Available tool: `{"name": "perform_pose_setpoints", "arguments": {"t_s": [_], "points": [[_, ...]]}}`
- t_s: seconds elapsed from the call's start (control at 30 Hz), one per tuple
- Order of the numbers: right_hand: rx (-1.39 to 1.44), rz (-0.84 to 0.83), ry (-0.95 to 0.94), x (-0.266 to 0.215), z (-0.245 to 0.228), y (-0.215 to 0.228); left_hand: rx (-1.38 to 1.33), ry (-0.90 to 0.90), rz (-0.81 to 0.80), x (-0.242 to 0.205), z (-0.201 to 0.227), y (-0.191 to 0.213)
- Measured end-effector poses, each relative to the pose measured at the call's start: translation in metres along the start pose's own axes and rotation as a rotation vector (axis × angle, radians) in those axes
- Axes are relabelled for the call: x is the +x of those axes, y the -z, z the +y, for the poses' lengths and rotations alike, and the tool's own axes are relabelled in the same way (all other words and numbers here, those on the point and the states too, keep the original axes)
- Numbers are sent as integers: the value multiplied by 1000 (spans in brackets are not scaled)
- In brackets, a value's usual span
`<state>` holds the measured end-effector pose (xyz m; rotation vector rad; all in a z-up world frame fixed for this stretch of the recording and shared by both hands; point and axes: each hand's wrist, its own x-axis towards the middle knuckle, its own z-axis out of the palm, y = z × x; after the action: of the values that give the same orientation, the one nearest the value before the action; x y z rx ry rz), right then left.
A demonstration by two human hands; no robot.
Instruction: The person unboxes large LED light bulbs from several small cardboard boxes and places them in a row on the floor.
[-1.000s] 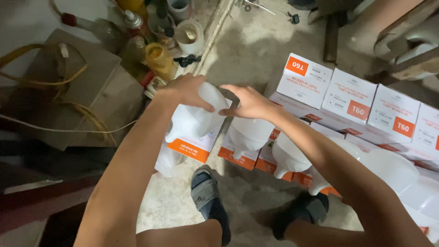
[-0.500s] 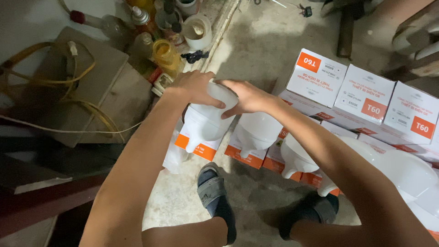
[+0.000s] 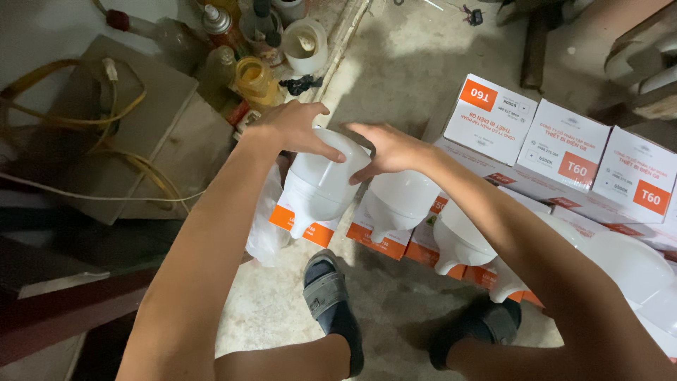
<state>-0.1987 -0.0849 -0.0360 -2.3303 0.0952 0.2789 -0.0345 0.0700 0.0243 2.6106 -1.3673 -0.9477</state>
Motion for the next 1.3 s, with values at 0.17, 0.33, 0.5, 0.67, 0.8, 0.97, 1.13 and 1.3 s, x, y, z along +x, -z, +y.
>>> {"name": "perform_pose_setpoints", "arguments": {"t_s": [0.17,0.33,0.5,0.67,0.8,0.97,1.13,1.3], "points": [[-29,18,-8,-6,-7,7,-5,-52,12,6,-3,1],[41,32,-13,-17,-4,18,32,-90,156,15,13,0],[2,76,-105,-41,17,41,-9,-178,232,25,58,7],[-42,152,-193,-84,83,68,137,-454,400,55,108,-13],[-339,282,-244,-124,142,77,151,-507,288,94,149,-46],[-337,453,-740,-159,187,82,47,-186,234,152,199,-87],[-42,478,-783,-176,202,86,-223,-72,266,185,224,-121],[427,479,-916,-167,192,93,-406,7,307,199,217,-133]]}}
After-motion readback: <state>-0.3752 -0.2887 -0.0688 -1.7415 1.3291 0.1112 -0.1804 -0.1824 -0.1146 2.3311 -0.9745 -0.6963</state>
